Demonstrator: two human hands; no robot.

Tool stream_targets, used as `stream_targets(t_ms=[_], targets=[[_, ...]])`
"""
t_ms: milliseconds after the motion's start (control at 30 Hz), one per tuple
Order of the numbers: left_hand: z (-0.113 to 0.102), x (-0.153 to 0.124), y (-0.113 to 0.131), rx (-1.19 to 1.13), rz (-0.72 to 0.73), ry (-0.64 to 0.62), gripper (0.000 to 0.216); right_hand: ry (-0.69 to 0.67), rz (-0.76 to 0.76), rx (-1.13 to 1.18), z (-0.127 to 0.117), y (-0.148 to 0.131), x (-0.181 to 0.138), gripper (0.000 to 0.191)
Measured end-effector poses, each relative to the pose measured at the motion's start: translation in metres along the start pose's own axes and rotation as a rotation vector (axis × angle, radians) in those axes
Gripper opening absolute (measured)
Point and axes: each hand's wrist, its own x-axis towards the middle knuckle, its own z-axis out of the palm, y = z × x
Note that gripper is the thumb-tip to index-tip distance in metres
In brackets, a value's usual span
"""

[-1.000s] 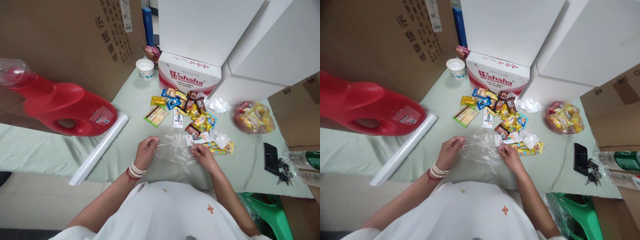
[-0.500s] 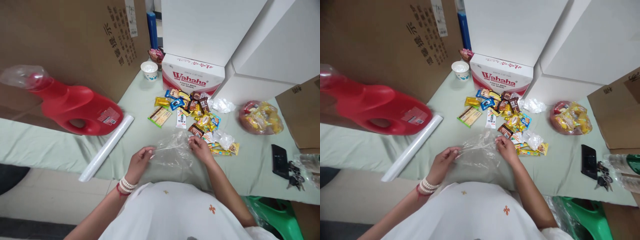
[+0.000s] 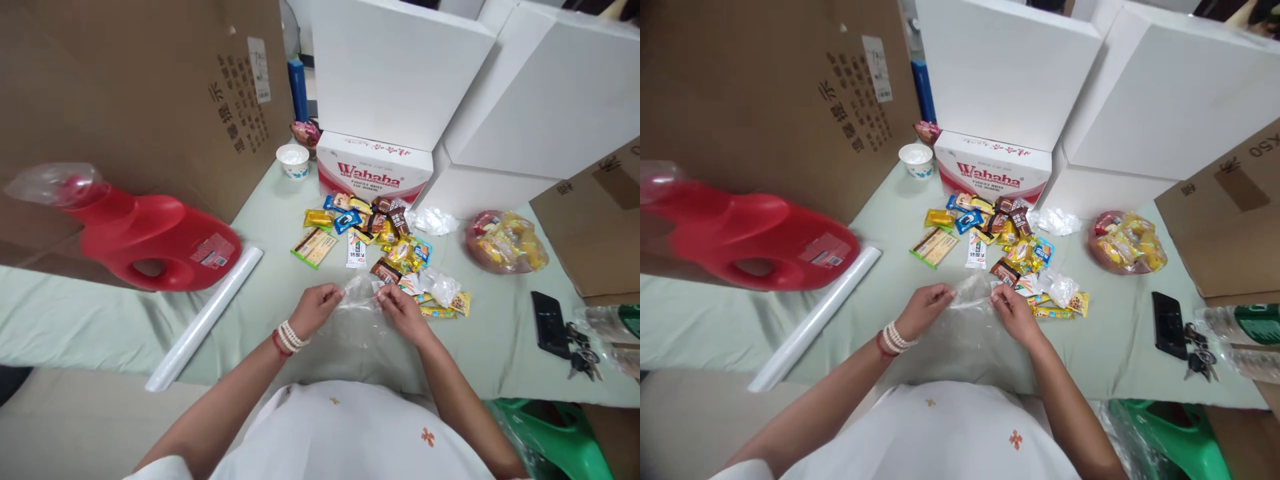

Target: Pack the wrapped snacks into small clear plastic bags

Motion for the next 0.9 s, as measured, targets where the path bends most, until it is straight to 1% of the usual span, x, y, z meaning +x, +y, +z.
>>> stream_targets(t_ms=[33,100,167,233,300,367,433,467,533,667,733,767,833,900], targets=[[0.000,-0.002,-0.004,-0.086,-0.023,0.031,0.051,0.014,0.031,0.048,-0.003,0.004,-0.003,0.028],[-0.002,-0.009,-0.013,-0.201,-0.064,0.147,0.049,0.040,0.087,0.136,-0.009,0.011,-0.009,0.035],[-0.005,-0.018,-0.021,-0.246,-0.128,0.259,0.048,0.075,0.143,0.186,-0.013,0.016,-0.014,0.042],[-0.007,-0.025,-0.025,-0.252,-0.192,0.314,0.048,0.095,0.186,0.209,-0.017,0.018,-0.016,0.048],[-0.006,-0.028,-0.025,-0.241,-0.216,0.268,0.051,0.071,0.208,0.225,-0.019,0.016,-0.015,0.050],[-0.004,-0.027,-0.022,-0.193,-0.208,0.160,0.054,0.022,0.202,0.223,-0.019,0.014,-0.013,0.049],[0.001,-0.023,-0.017,-0.082,-0.178,0.053,0.051,-0.009,0.181,0.204,-0.019,0.012,-0.011,0.048],[0.003,-0.021,-0.015,-0.029,-0.161,0.017,0.048,-0.016,0.174,0.195,-0.018,0.011,-0.010,0.048],[0.009,-0.018,-0.011,0.026,-0.128,-0.016,0.048,0.000,0.193,0.208,-0.018,0.010,-0.008,0.047],[0.017,-0.020,-0.004,0.079,-0.031,-0.032,0.050,0.065,0.332,0.341,-0.012,0.008,-0.005,0.054],[0.019,-0.022,0.000,0.105,0.025,-0.030,0.051,0.065,0.338,0.306,-0.005,0.008,-0.002,0.056],[0.019,-0.024,0.002,0.098,0.035,-0.015,0.051,0.070,0.323,0.267,0.000,0.009,0.000,0.052],[0.017,-0.027,0.002,0.046,0.014,0.043,0.050,0.112,0.296,0.197,0.009,0.012,0.003,0.044],[0.014,-0.029,0.000,-0.025,-0.033,0.115,0.050,0.172,0.291,0.169,0.016,0.015,0.006,0.044]])
